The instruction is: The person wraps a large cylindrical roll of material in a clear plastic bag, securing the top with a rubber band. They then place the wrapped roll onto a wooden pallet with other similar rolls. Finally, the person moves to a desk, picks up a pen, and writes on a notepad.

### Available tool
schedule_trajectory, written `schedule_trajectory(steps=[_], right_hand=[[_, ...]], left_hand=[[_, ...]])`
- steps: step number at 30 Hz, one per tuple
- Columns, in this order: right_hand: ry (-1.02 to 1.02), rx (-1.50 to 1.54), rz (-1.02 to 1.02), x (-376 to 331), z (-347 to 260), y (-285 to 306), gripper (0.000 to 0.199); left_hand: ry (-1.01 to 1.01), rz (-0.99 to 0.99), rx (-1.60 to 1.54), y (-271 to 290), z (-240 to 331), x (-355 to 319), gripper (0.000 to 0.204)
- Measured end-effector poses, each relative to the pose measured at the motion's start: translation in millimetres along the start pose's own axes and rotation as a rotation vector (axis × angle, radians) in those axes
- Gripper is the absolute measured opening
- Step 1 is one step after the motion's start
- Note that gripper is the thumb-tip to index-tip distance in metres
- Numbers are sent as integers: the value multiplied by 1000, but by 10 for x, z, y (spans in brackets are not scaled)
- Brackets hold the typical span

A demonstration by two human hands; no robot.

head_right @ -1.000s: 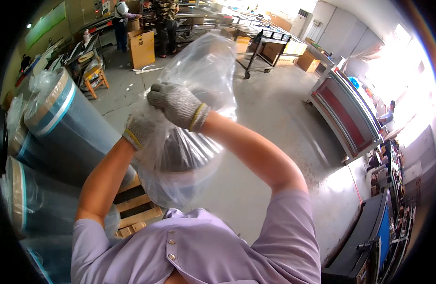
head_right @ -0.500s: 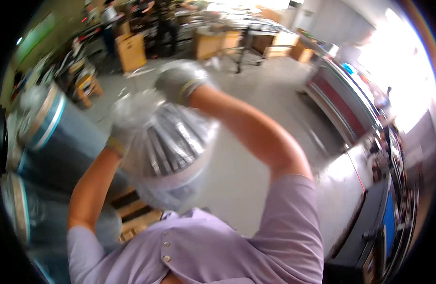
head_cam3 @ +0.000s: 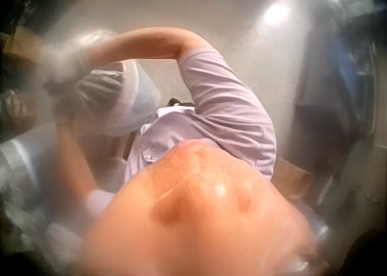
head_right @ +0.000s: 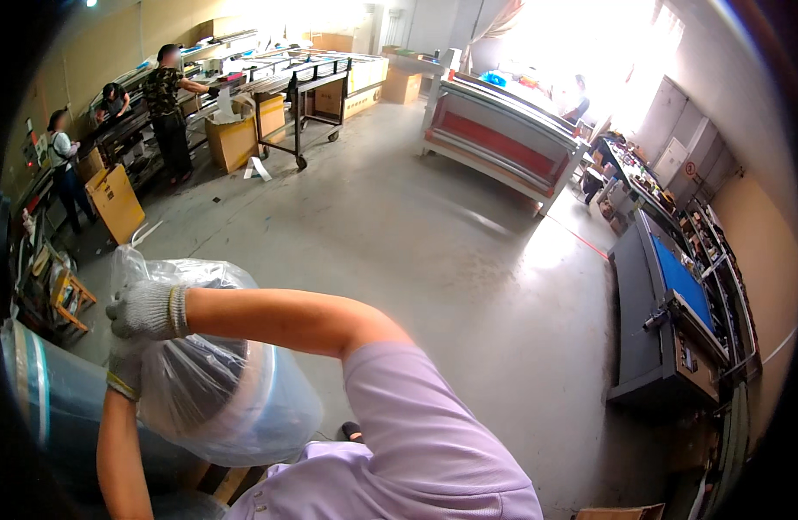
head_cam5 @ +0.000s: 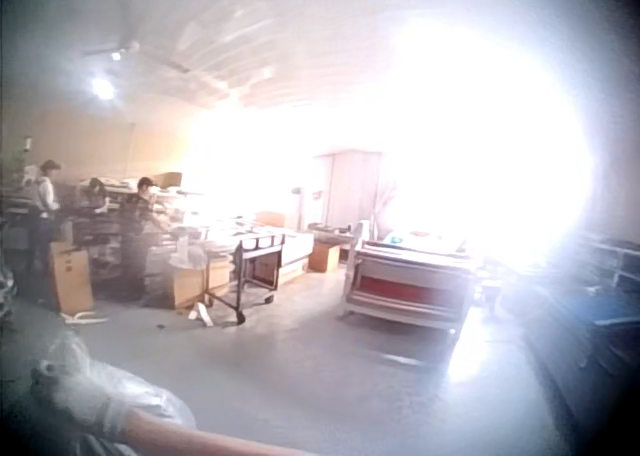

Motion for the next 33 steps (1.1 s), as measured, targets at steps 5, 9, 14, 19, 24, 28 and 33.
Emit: schedule_trajectory(steps=[5, 9, 14, 19, 24, 28, 33], right_hand=[[-142, -261, 287, -140, -172, 451, 75], [-543, 10, 232, -483, 46, 480, 103], [-564, 246, -277, -310, 192, -43, 62], [-712, 110, -174, -363, 333, -496, 23], [-220, 140, -77, -873, -277, -11, 28], [-400, 600, 15, -1077, -892, 377, 17], [-548, 671, -29, -1157, -923, 927, 19]], left_hand=[[-161, 38, 490, 306, 388, -110, 40], [-174, -225, 702, 308, 608, 39, 36], [-96, 203, 573, -108, -453, -333, 41], [-412, 146, 660, -6, 59, 62, 21], [-81, -91, 253, 615, 1550, -365, 20], [-47, 233, 165, 473, 1960, -988, 30], [5, 227, 164, 440, 2334, -715, 32]])
Point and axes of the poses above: each hand's wrist, its own x-axis towards the middle knuckle, its own y-axis out of the back of the hand, z = x × y, the point moved 3 cm from there along x, towards the middle knuckle, and after that the axes turned 11 degrees about x, right-handed, at the moved point
